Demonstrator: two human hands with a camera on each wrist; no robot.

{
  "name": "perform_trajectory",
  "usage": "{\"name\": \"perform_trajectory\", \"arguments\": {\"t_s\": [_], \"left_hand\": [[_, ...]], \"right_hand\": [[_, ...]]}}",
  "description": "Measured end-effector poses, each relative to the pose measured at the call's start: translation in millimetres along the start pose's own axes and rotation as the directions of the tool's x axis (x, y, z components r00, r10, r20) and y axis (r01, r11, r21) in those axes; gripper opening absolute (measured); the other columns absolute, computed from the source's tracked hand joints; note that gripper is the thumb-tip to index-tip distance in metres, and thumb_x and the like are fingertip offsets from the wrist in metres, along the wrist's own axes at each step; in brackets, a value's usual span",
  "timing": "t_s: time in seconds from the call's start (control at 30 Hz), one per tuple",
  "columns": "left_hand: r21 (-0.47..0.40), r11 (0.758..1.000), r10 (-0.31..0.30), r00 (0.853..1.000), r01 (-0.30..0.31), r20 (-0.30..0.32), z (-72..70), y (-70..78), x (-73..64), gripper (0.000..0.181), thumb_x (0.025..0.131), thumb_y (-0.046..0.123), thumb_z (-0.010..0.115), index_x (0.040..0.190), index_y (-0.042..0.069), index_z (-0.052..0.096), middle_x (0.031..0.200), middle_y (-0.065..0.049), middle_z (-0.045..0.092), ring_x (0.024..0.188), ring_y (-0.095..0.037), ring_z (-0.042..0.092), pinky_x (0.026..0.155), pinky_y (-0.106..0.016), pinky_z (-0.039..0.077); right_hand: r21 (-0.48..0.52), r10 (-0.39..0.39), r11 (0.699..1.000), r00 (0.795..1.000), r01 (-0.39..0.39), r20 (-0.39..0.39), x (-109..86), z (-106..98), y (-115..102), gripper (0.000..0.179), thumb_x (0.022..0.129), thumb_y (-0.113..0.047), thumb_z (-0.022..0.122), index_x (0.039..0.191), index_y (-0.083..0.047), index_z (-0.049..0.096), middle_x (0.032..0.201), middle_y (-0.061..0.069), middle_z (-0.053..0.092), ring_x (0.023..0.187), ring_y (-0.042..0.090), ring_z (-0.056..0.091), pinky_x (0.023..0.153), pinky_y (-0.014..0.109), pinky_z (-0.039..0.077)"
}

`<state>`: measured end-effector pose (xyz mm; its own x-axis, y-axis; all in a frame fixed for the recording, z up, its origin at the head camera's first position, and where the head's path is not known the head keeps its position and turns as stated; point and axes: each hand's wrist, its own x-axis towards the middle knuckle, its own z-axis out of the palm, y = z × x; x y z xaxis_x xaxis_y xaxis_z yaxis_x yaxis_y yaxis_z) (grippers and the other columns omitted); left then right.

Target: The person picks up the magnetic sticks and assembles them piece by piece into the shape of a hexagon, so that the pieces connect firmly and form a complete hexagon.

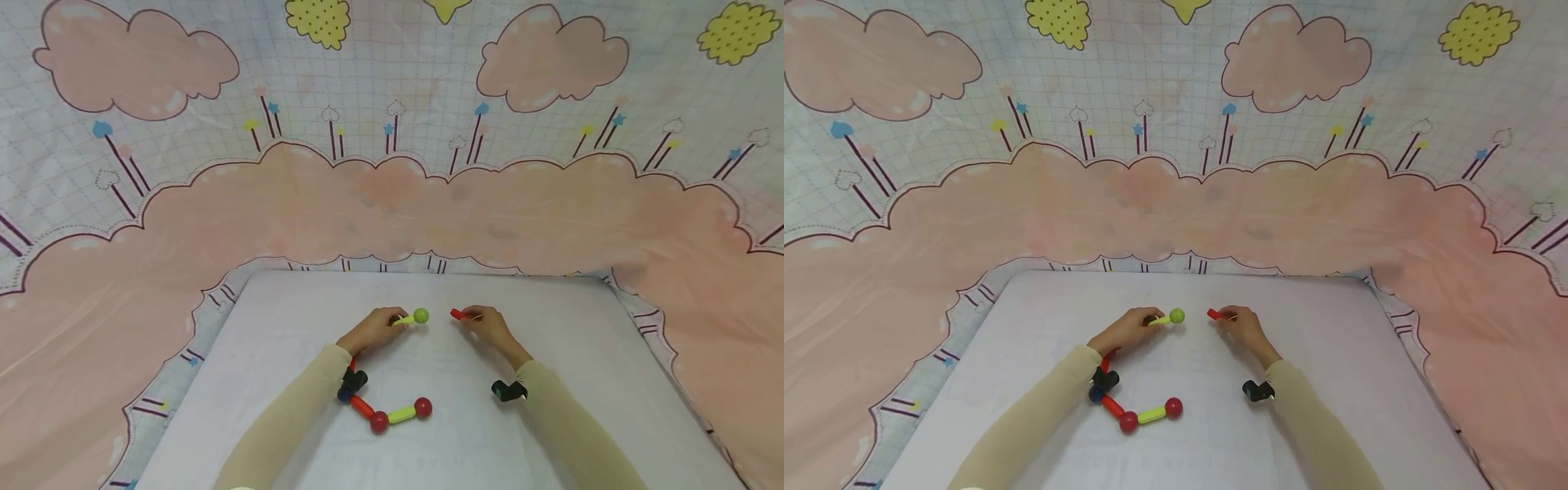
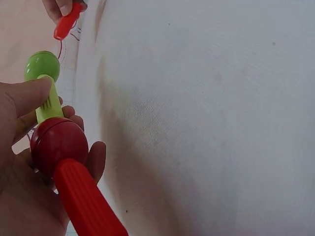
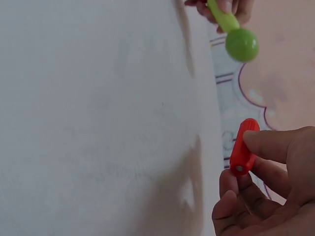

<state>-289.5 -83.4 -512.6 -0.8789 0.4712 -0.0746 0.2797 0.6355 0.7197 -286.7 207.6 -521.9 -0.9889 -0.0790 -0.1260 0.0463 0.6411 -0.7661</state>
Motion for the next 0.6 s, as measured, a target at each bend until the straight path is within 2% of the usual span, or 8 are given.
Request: {"name": "perform_trajectory", "arguments": {"t_s": [0.3,0.47,0.6], "left_hand": [[-0.011,1.0,0.004,1.0,-0.004,-0.005,3.0,-1.2,5.3,0.019,0.097,0.02,0.061,0.115,0.013,0.066,0.092,-0.003,0.064,0.078,-0.014,0.053,0.071,-0.027,0.045],[0.001,1.0,0.009,1.0,-0.009,0.006,5.1,-0.8,9.5,0.021,0.098,0.025,0.061,0.116,0.016,0.066,0.095,-0.001,0.065,0.081,-0.013,0.054,0.075,-0.027,0.045],[0.004,0.999,0.036,0.999,-0.036,0.012,5.8,0.7,12.4,0.022,0.097,0.024,0.061,0.116,0.015,0.066,0.095,-0.002,0.066,0.08,-0.012,0.055,0.073,-0.027,0.046]], "right_hand": [[0.026,-0.056,0.998,0.998,0.056,0.009,-14.5,16,-7,0.026,0.092,-0.013,0.068,0.116,-0.003,0.068,0.107,0.015,0.069,0.09,0.022,0.063,0.064,0.025,0.049],[0.034,-0.05,0.998,0.999,0.05,0.014,-16.9,24,-13,0.025,0.091,-0.013,0.069,0.114,-0.005,0.07,0.108,0.011,0.069,0.092,0.021,0.061,0.069,0.025,0.05],[0.035,-0.054,0.998,0.999,0.054,0.003,-18.0,28,-18,0.024,0.091,-0.013,0.069,0.113,-0.005,0.07,0.107,0.011,0.07,0.093,0.021,0.062,0.072,0.028,0.052]]}}
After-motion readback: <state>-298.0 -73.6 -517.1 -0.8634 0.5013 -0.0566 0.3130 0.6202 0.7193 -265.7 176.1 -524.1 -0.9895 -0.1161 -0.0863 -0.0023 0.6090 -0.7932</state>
